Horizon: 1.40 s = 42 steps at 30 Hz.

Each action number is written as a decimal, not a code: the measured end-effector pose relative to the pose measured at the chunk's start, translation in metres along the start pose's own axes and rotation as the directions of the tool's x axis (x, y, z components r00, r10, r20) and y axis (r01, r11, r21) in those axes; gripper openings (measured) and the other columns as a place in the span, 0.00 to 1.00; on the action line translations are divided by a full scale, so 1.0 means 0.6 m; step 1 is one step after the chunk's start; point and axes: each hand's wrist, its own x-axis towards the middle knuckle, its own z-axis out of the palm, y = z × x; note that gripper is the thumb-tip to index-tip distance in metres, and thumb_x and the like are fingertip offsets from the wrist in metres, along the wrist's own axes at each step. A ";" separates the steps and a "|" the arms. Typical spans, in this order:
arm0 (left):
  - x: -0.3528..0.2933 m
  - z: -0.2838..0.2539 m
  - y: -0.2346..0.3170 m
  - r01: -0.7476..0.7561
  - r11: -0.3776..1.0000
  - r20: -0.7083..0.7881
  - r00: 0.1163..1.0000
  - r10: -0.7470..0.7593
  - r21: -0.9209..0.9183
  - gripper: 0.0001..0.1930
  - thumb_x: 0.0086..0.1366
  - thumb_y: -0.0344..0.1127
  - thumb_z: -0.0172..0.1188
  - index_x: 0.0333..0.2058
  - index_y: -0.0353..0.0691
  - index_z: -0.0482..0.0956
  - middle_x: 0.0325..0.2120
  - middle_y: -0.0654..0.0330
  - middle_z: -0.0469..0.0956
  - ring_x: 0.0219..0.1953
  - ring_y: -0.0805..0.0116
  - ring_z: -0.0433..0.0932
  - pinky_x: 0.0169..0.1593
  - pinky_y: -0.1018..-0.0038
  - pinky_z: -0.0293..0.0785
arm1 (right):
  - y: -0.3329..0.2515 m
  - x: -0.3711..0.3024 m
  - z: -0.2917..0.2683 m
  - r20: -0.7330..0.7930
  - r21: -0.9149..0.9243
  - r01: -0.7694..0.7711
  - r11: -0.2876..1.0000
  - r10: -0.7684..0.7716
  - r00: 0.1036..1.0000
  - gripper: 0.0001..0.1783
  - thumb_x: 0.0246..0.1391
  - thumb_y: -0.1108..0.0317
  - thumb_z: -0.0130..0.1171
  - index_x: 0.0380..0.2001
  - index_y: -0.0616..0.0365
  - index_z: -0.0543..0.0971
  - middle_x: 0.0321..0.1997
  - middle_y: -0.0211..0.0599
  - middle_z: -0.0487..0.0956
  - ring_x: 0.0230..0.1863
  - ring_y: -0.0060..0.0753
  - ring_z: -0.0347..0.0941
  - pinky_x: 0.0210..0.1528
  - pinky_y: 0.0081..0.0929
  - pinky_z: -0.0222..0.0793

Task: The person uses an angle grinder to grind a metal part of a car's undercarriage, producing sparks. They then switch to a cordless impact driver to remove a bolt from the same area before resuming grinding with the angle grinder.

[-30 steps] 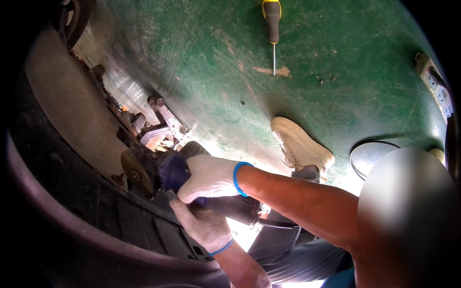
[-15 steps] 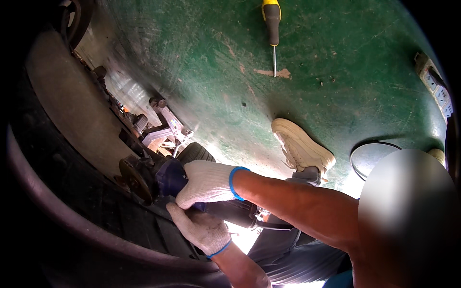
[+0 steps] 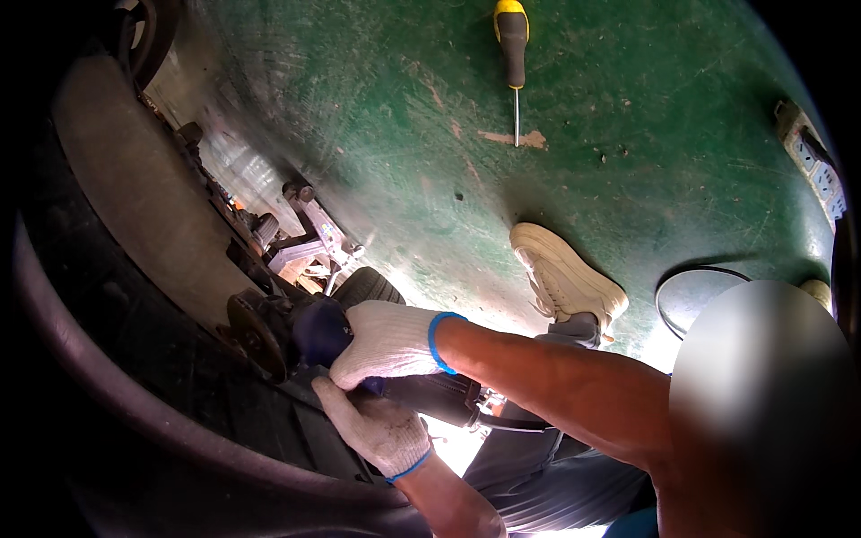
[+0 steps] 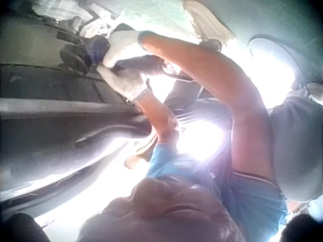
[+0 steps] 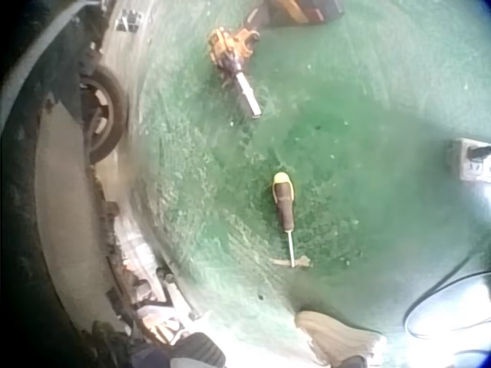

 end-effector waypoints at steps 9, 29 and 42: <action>0.002 0.003 0.001 -0.043 0.998 -0.020 0.999 0.044 0.051 0.30 0.76 0.60 0.55 0.60 0.39 0.75 0.54 0.55 0.78 0.56 0.57 0.79 0.61 0.57 0.76 | 0.002 0.003 0.004 -0.023 -0.022 0.007 1.000 -0.008 1.000 0.29 0.38 0.56 0.70 0.34 0.77 0.83 0.29 0.58 0.83 0.33 0.44 0.82 0.39 0.40 0.74; -0.005 0.005 0.009 0.005 1.000 -0.049 0.999 -0.006 -0.007 0.30 0.76 0.60 0.55 0.60 0.39 0.74 0.55 0.53 0.77 0.56 0.57 0.78 0.62 0.57 0.76 | -0.001 0.007 0.015 0.030 0.078 -0.032 0.996 0.029 0.999 0.23 0.40 0.60 0.70 0.33 0.73 0.85 0.28 0.48 0.84 0.31 0.37 0.80 0.37 0.36 0.74; -0.017 0.019 0.013 -0.006 1.000 -0.048 0.999 0.007 0.019 0.30 0.75 0.59 0.57 0.60 0.37 0.75 0.55 0.53 0.77 0.56 0.57 0.78 0.61 0.57 0.77 | -0.002 0.007 0.016 0.051 0.101 -0.051 0.994 0.046 0.998 0.22 0.40 0.60 0.69 0.33 0.71 0.86 0.28 0.44 0.84 0.31 0.34 0.80 0.37 0.36 0.74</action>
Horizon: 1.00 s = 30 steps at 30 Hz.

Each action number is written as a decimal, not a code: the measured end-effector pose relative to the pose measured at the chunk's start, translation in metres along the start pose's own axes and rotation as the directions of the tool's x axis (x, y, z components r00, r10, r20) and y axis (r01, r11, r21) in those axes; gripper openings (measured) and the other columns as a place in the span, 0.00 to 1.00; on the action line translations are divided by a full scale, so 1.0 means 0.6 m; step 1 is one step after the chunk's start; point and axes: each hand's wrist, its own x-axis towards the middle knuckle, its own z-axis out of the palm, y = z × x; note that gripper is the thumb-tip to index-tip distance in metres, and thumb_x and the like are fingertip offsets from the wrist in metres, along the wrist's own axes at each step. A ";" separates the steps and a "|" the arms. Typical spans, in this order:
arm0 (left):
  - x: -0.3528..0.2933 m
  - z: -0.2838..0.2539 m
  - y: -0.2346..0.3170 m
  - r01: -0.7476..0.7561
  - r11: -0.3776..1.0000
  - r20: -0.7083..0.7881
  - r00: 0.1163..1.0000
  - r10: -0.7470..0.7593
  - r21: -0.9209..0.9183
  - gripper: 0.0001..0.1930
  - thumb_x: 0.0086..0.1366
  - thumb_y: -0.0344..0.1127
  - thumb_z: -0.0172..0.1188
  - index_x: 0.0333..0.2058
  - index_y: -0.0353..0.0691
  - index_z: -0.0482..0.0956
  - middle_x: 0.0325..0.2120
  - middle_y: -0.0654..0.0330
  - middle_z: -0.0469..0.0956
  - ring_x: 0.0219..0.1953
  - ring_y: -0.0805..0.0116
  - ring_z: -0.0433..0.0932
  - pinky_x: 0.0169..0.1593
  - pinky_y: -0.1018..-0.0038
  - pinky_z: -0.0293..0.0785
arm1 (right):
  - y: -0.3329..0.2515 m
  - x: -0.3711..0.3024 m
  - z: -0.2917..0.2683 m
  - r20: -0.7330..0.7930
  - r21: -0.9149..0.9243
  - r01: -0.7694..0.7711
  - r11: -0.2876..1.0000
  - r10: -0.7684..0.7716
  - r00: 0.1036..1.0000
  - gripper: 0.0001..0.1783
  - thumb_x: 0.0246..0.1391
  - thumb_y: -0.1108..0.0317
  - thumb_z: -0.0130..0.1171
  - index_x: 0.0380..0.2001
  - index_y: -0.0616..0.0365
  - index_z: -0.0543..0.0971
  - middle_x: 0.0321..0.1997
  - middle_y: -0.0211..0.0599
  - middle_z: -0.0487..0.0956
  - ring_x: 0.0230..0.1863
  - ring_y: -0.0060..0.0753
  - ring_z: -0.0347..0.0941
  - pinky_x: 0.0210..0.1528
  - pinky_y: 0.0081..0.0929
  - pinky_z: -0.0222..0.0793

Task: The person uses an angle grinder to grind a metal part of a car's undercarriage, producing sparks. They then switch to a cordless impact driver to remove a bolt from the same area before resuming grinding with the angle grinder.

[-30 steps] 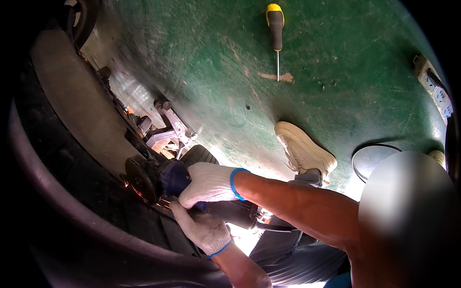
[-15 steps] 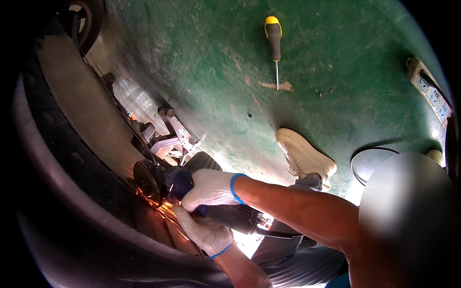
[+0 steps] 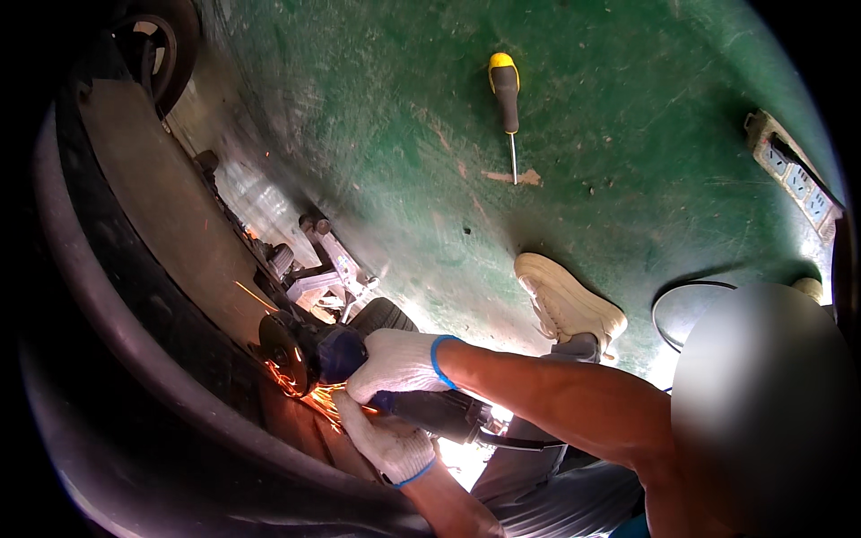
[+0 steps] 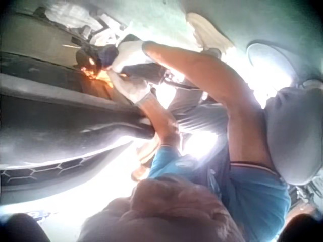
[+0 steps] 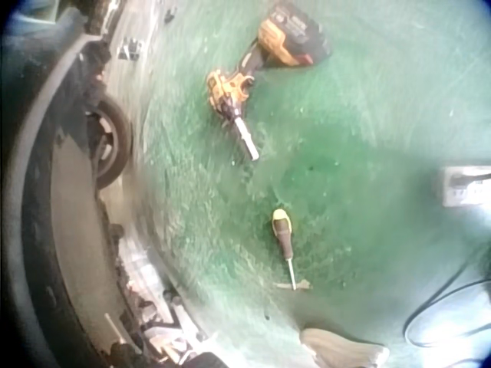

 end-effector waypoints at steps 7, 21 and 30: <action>0.011 -0.008 0.002 0.052 0.999 0.032 0.998 -0.052 -0.013 0.32 0.75 0.59 0.58 0.62 0.37 0.73 0.56 0.50 0.77 0.56 0.57 0.78 0.60 0.57 0.78 | -0.007 -0.007 -0.004 -0.008 0.000 0.001 1.000 -0.001 1.000 0.22 0.41 0.60 0.69 0.32 0.71 0.85 0.28 0.42 0.84 0.30 0.33 0.79 0.35 0.36 0.73; -0.002 0.001 -0.003 -0.005 1.000 -0.022 1.000 0.005 -0.004 0.30 0.73 0.59 0.60 0.60 0.40 0.75 0.55 0.55 0.77 0.57 0.58 0.78 0.61 0.57 0.76 | -0.012 -0.017 -0.005 0.002 -0.003 0.016 1.000 -0.016 1.000 0.30 0.36 0.55 0.70 0.33 0.77 0.85 0.28 0.51 0.84 0.30 0.37 0.81 0.35 0.38 0.75; 0.013 -0.014 -0.002 0.003 1.000 0.032 0.999 -0.004 0.023 0.29 0.74 0.60 0.59 0.59 0.40 0.75 0.53 0.55 0.77 0.55 0.59 0.79 0.59 0.58 0.77 | -0.007 -0.011 -0.005 -0.018 0.015 0.007 1.000 -0.007 1.000 0.28 0.35 0.57 0.70 0.31 0.76 0.85 0.26 0.49 0.83 0.29 0.36 0.80 0.34 0.38 0.74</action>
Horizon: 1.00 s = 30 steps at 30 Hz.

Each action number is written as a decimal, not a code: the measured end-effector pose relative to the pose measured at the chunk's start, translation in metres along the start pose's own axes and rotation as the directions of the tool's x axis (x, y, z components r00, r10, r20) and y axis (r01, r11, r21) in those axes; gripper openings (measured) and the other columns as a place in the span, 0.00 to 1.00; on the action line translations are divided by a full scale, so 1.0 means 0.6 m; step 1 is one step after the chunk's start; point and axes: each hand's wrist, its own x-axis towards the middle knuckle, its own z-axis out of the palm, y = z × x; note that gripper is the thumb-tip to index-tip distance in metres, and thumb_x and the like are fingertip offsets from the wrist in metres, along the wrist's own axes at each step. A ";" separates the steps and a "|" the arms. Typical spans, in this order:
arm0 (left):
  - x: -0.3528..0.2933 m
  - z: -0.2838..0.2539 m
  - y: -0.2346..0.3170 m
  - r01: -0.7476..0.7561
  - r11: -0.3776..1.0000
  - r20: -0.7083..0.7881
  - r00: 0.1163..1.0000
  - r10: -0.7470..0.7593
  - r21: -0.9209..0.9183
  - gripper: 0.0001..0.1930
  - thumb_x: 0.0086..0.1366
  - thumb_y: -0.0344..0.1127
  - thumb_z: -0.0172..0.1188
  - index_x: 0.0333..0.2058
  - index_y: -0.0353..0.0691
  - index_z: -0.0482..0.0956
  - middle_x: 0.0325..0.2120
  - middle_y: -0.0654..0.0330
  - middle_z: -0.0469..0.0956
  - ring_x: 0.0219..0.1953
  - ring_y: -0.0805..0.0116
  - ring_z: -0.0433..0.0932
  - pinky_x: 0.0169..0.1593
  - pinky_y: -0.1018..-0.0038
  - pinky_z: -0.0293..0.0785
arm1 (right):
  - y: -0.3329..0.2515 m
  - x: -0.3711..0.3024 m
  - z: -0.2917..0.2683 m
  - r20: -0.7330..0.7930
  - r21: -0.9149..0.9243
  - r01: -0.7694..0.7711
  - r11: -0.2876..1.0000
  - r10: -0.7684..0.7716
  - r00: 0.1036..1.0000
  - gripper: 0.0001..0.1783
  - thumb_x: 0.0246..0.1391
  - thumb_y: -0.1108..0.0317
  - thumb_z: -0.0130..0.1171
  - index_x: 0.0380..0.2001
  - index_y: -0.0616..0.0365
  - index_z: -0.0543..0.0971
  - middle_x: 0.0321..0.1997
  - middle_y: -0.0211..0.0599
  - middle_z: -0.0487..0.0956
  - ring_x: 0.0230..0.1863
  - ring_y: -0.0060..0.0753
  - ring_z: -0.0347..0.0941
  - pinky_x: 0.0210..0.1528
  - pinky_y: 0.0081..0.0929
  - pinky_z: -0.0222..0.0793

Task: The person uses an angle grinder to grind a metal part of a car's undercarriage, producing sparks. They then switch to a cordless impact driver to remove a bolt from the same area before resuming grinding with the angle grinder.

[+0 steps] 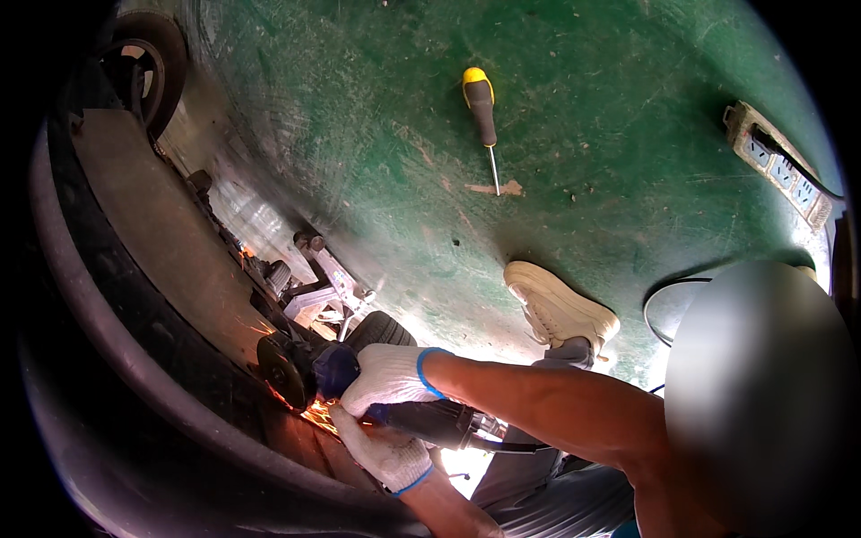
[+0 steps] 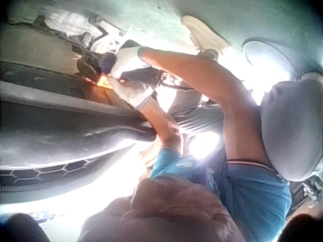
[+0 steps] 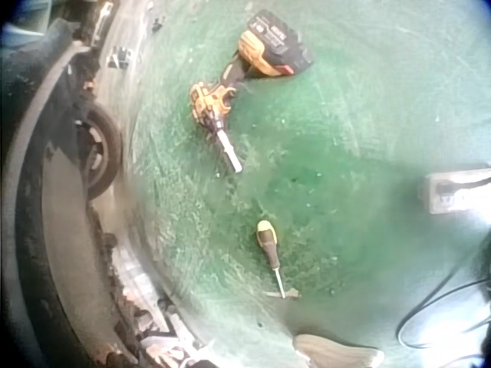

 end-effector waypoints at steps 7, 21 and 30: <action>-0.007 0.004 0.001 0.032 0.999 -0.008 0.999 -0.032 -0.035 0.30 0.73 0.60 0.60 0.58 0.38 0.76 0.52 0.53 0.79 0.54 0.59 0.80 0.58 0.59 0.79 | -0.005 -0.004 0.000 -0.004 -0.008 -0.014 1.000 0.014 1.000 0.27 0.35 0.57 0.69 0.30 0.76 0.85 0.26 0.49 0.83 0.29 0.36 0.80 0.34 0.38 0.74; -0.001 -0.001 -0.001 -0.018 1.000 -0.063 0.998 0.016 -0.024 0.27 0.75 0.57 0.57 0.60 0.41 0.75 0.54 0.55 0.77 0.54 0.60 0.79 0.59 0.59 0.78 | -0.004 -0.001 0.001 0.002 -0.015 -0.003 1.000 0.003 1.000 0.26 0.35 0.57 0.70 0.30 0.75 0.86 0.26 0.50 0.84 0.29 0.37 0.81 0.34 0.39 0.75; -0.025 0.037 0.009 0.059 0.993 -0.196 0.978 -0.078 -0.102 0.29 0.75 0.57 0.58 0.61 0.39 0.73 0.55 0.55 0.77 0.55 0.58 0.80 0.60 0.58 0.78 | -0.003 -0.004 0.003 0.021 -0.018 0.007 1.000 -0.007 1.000 0.24 0.41 0.57 0.70 0.31 0.73 0.85 0.25 0.44 0.83 0.28 0.35 0.79 0.34 0.37 0.72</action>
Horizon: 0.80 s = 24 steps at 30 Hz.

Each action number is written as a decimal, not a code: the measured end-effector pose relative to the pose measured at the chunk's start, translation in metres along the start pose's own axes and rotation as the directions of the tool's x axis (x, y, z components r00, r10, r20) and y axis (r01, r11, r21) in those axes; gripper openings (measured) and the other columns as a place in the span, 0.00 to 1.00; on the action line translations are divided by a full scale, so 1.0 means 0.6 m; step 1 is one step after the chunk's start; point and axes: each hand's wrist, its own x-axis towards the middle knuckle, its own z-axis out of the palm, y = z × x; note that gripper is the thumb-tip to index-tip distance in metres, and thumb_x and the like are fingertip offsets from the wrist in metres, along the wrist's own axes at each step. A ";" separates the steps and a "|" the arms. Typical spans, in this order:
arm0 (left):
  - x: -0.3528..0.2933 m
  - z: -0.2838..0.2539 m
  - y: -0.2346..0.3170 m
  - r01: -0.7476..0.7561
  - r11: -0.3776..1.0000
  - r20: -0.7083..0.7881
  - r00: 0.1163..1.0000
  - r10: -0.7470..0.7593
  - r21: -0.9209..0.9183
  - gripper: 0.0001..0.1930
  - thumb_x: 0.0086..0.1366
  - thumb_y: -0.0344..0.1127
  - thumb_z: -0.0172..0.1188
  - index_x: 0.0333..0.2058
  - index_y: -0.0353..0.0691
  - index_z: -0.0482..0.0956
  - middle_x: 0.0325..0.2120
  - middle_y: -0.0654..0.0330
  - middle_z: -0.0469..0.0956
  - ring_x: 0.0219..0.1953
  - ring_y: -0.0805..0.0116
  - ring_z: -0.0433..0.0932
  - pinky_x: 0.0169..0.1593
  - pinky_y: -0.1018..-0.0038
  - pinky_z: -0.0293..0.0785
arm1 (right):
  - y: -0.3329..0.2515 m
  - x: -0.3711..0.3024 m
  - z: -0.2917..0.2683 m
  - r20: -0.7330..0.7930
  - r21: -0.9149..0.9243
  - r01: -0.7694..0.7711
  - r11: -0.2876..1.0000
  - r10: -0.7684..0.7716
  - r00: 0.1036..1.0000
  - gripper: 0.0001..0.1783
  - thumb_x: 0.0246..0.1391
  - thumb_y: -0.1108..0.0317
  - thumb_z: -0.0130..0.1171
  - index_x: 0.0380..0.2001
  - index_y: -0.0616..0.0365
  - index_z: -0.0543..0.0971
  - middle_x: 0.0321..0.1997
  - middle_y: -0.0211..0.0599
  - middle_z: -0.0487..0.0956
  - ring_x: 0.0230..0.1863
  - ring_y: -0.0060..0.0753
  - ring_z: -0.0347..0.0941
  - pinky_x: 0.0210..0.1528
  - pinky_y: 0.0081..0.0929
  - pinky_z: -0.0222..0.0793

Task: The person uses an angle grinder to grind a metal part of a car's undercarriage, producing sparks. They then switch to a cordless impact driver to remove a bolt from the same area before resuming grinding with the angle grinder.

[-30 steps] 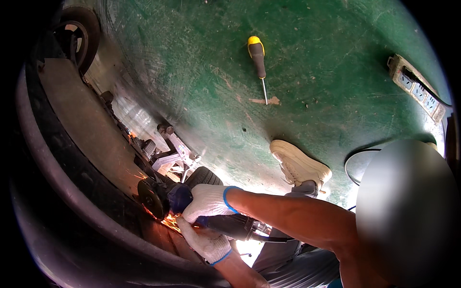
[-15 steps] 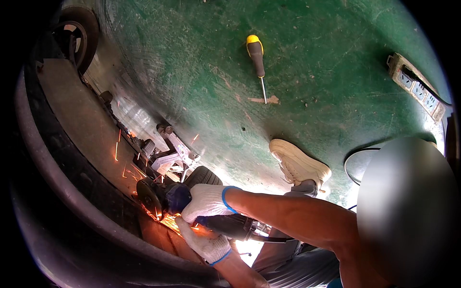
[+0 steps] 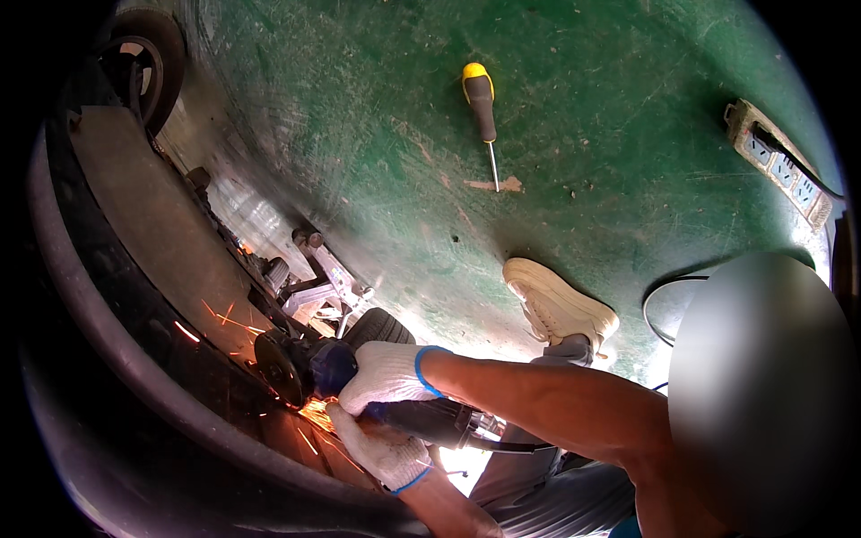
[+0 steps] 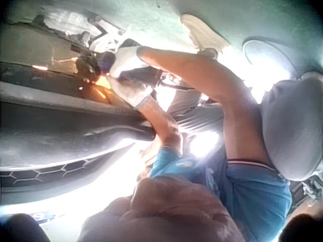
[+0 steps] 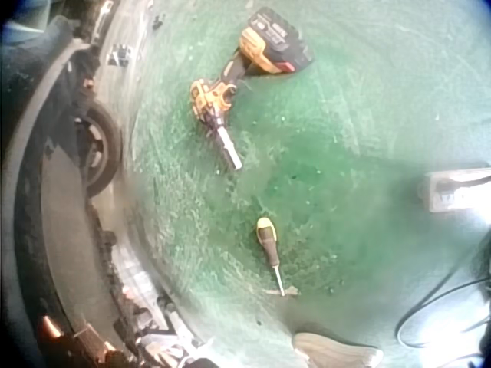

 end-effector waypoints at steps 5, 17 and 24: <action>0.023 -0.023 -0.006 -0.070 0.997 0.226 0.972 0.066 0.010 0.29 0.75 0.57 0.59 0.63 0.40 0.72 0.55 0.54 0.77 0.56 0.57 0.79 0.60 0.57 0.78 | -0.001 0.001 -0.001 -0.027 -0.016 0.001 1.000 -0.001 1.000 0.24 0.40 0.57 0.70 0.31 0.72 0.86 0.26 0.45 0.83 0.28 0.35 0.79 0.35 0.36 0.73; 0.018 -0.021 -0.007 -0.079 0.996 0.100 0.992 0.074 0.041 0.29 0.74 0.59 0.60 0.59 0.39 0.76 0.53 0.55 0.78 0.54 0.59 0.79 0.59 0.58 0.78 | 0.000 0.000 -0.001 -0.007 -0.011 0.006 1.000 -0.006 1.000 0.23 0.42 0.58 0.70 0.30 0.72 0.86 0.25 0.42 0.82 0.28 0.32 0.78 0.34 0.36 0.71; 0.015 -0.016 -0.003 -0.042 0.999 0.123 0.992 0.038 0.034 0.28 0.74 0.59 0.59 0.55 0.39 0.77 0.50 0.55 0.80 0.51 0.58 0.81 0.58 0.59 0.78 | 0.007 0.009 0.003 -0.004 0.003 0.004 1.000 -0.004 1.000 0.23 0.42 0.57 0.70 0.31 0.72 0.85 0.25 0.42 0.83 0.29 0.32 0.78 0.34 0.36 0.72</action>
